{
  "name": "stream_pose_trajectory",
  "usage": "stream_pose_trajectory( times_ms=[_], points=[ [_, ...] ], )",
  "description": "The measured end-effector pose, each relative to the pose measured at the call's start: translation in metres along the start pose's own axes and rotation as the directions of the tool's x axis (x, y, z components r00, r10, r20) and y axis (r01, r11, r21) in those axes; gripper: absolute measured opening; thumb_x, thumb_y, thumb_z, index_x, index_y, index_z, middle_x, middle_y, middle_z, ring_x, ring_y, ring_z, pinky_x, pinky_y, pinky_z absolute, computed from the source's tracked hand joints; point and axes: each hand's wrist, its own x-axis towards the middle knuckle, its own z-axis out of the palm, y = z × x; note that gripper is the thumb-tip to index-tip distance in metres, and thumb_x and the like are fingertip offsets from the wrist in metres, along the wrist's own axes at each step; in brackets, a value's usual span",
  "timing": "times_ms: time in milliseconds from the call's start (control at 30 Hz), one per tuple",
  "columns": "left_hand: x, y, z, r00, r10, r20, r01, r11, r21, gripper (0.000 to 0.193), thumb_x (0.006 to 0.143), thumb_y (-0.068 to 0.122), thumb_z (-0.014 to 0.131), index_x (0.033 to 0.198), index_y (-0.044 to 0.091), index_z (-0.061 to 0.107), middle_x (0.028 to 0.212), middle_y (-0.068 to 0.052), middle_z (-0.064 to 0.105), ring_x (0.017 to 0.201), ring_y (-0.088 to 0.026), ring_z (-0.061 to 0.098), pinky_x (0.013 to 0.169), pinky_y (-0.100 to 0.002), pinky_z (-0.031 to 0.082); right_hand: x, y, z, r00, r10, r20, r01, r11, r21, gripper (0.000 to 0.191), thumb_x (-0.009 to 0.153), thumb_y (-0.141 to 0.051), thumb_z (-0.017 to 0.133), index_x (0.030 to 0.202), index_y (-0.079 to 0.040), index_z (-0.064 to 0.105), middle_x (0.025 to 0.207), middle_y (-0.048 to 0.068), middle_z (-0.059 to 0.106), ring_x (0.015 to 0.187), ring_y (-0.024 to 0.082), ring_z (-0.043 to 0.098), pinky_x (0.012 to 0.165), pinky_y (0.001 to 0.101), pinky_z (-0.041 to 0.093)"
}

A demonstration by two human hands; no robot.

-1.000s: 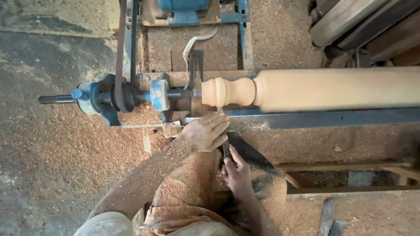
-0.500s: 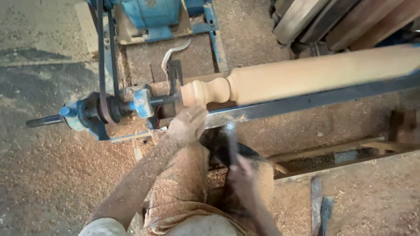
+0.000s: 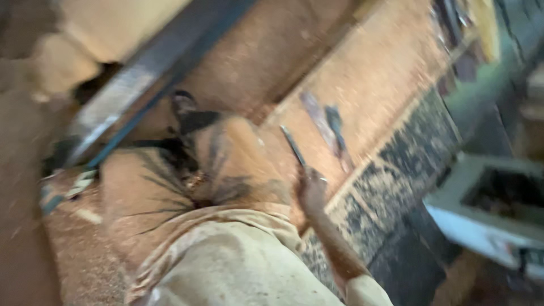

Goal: The person uses a chisel on a wood lathe to shape a rotating wooden spindle. They hold the tool against the spinning wood to carve decorative grooves and contours along the spindle's length.

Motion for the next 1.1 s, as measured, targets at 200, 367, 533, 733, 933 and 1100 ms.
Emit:
stream_pose_trajectory(
  times_ms=[200, 367, 533, 733, 933, 1100],
  points=[
    [-0.098, -0.035, 0.042, 0.971, 0.089, -0.224, -0.030, 0.967, 0.254, 0.075, 0.104, 0.051, 0.064, 0.143, -0.011, 0.047, 0.138, -0.039, 0.056, 0.126, -0.054, 0.052, 0.103, -0.067, 0.043, -0.048, 0.020, 0.011, 0.826, -0.353, 0.440, 0.549, 0.679, -0.486, 0.047, 0.087, -0.008, 0.052, 0.133, -0.004, 0.060, 0.133, 0.019, 0.060, 0.117, 0.037, 0.060, 0.087, 0.0474, 0.049],
    [-0.110, -0.055, 0.079, 0.977, 0.012, -0.215, 0.063, 0.939, 0.338, 0.101, 0.100, 0.053, 0.067, 0.161, -0.016, 0.025, 0.166, -0.040, 0.022, 0.157, -0.062, 0.014, 0.128, -0.071, 0.013, -0.052, 0.030, 0.022, 0.952, -0.082, 0.296, 0.201, 0.895, -0.398, 0.029, 0.096, -0.018, 0.057, 0.123, -0.009, 0.065, 0.116, 0.019, 0.068, 0.105, 0.038, 0.063, 0.086, 0.0482, 0.050],
    [-0.058, 0.007, 0.088, 0.971, -0.231, -0.068, 0.240, 0.937, 0.254, 0.118, 0.090, 0.064, 0.064, 0.162, -0.011, 0.007, 0.167, -0.033, -0.008, 0.151, -0.052, -0.011, 0.118, -0.068, -0.009, -0.049, 0.038, 0.004, 0.959, 0.138, 0.248, -0.076, 0.966, -0.246, 0.028, 0.104, -0.029, 0.053, 0.098, -0.010, 0.072, 0.072, 0.012, 0.070, 0.066, 0.026, 0.068, 0.063, 0.0398, 0.053],
    [-0.091, 0.140, 0.095, 0.763, 0.643, -0.071, -0.636, 0.765, 0.098, 0.085, 0.096, 0.044, 0.064, 0.161, 0.009, 0.022, 0.168, -0.021, 0.006, 0.156, -0.041, 0.003, 0.125, -0.061, 0.003, -0.014, 0.039, -0.011, 0.842, 0.177, 0.510, -0.151, 0.984, -0.094, 0.027, 0.098, -0.028, 0.061, 0.082, -0.007, 0.060, 0.058, 0.000, 0.050, 0.049, 0.012, 0.048, 0.047, 0.0321, 0.041],
    [-0.092, 0.138, 0.131, 0.673, 0.717, -0.181, -0.674, 0.695, 0.250, 0.079, 0.095, 0.025, 0.072, 0.161, 0.013, 0.030, 0.167, -0.014, 0.025, 0.159, -0.032, 0.021, 0.135, -0.051, 0.020, 0.041, -0.035, 0.037, 0.718, -0.030, 0.695, 0.013, 0.999, 0.031, 0.020, 0.099, -0.025, 0.056, 0.100, -0.007, 0.065, 0.067, -0.001, 0.056, 0.055, 0.010, 0.050, 0.048, 0.0292, 0.041],
    [-0.059, 0.041, 0.123, 0.855, 0.477, 0.204, -0.503, 0.663, 0.555, 0.088, 0.075, 0.014, 0.067, 0.156, 0.015, 0.033, 0.163, -0.009, 0.029, 0.150, -0.028, 0.026, 0.124, -0.044, 0.023, 0.049, -0.084, 0.100, 0.457, 0.224, 0.861, -0.294, 0.951, -0.092, 0.014, 0.095, -0.022, 0.058, 0.107, -0.017, 0.062, 0.060, -0.002, 0.045, 0.047, 0.010, 0.040, 0.042, 0.0291, 0.033]
  ],
)
